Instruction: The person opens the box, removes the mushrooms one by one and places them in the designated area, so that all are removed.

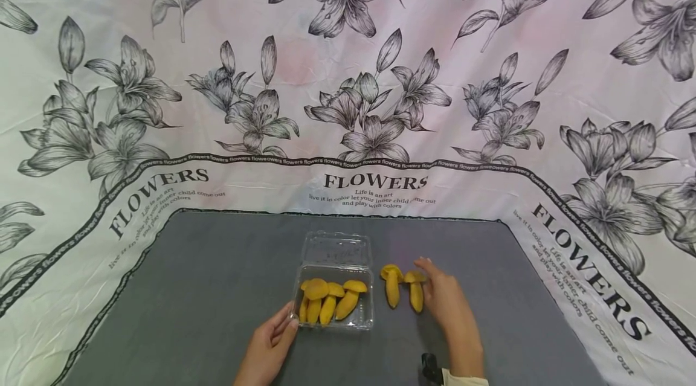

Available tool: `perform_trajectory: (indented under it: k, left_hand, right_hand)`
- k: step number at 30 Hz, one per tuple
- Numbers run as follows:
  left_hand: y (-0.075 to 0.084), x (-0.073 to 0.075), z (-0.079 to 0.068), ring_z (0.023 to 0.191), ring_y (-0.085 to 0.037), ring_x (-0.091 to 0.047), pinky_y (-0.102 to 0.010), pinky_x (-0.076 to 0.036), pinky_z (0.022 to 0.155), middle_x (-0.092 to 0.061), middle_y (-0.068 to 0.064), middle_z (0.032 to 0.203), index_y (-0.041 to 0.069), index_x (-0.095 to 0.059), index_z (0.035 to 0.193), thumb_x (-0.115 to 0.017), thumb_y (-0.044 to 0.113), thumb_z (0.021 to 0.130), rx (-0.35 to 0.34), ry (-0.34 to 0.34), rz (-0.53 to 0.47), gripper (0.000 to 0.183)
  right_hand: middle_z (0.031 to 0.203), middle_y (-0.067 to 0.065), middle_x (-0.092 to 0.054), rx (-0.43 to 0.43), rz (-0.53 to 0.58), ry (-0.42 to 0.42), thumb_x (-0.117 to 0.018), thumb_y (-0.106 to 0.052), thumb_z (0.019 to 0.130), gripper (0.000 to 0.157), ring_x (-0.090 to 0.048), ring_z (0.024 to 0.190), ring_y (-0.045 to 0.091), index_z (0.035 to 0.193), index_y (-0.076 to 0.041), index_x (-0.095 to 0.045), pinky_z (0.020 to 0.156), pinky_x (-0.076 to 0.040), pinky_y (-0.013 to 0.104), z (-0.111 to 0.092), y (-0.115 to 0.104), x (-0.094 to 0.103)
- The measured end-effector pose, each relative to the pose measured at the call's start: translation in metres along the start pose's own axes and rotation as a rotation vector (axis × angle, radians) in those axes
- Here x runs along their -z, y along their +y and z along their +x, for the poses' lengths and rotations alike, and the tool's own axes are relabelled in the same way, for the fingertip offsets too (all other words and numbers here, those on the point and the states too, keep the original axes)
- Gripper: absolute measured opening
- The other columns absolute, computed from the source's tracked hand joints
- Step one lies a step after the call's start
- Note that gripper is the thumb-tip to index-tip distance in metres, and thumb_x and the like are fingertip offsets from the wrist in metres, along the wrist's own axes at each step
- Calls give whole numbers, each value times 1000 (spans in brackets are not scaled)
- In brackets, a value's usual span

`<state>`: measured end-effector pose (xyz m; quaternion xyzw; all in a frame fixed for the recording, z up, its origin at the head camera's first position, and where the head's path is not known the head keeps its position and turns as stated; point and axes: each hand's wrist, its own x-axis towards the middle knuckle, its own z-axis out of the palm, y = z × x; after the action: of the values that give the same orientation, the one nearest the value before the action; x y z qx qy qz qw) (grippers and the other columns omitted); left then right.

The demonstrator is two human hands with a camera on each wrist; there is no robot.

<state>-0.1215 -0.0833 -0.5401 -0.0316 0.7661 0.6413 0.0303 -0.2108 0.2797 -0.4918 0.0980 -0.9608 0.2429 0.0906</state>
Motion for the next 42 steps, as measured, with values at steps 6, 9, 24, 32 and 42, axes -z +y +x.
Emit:
perform_trajectory:
  k: [6, 9, 24, 32, 42]
  left_hand:
    - [2, 0, 2, 138, -41, -57, -45, -57, 104, -51, -26, 155, -7, -48, 154, -64, 30, 108, 37, -23, 2, 61]
    - [2, 1, 3, 138, -42, -57, -47, -57, 105, -51, -26, 156, -7, -48, 154, -64, 30, 109, 49, -30, -2, 61]
    - [0, 2, 3, 138, -43, -56, -46, -57, 104, -50, -28, 156, -8, -47, 155, -63, 31, 109, 39, -42, -10, 63]
    - [0, 3, 2, 137, -45, -57, -46, -58, 103, -50, -30, 155, -11, -46, 153, -63, 28, 109, 0, -43, -11, 61]
    - [-4, 1, 2, 134, -43, -60, -43, -59, 100, -54, -29, 152, -11, -50, 151, -65, 27, 108, -34, -14, -3, 59]
  right_hand:
    - [148, 24, -59, 56, 8, 59, -55, 8, 101, 48, -23, 43, 4, 147, -5, -61, 40, -30, 23, -1, -14, 11]
    - [151, 24, -57, 77, 14, 90, -55, 6, 103, 46, -22, 42, 4, 147, -5, -61, 39, -31, 23, -2, -22, 18]
    - [151, 17, -60, 248, 41, 221, -66, 6, 100, 48, -74, 110, 30, 146, -7, -63, 42, -34, 21, -8, -69, 45]
    - [156, 11, -56, 314, 45, 245, -68, 2, 101, 51, -70, 74, 19, 150, -10, -60, 41, -32, 19, -5, -85, 40]
    - [164, 2, -48, 347, 15, 287, -76, -1, 97, 67, -52, 145, 33, 158, -17, -52, 96, -61, 44, -4, -102, 25]
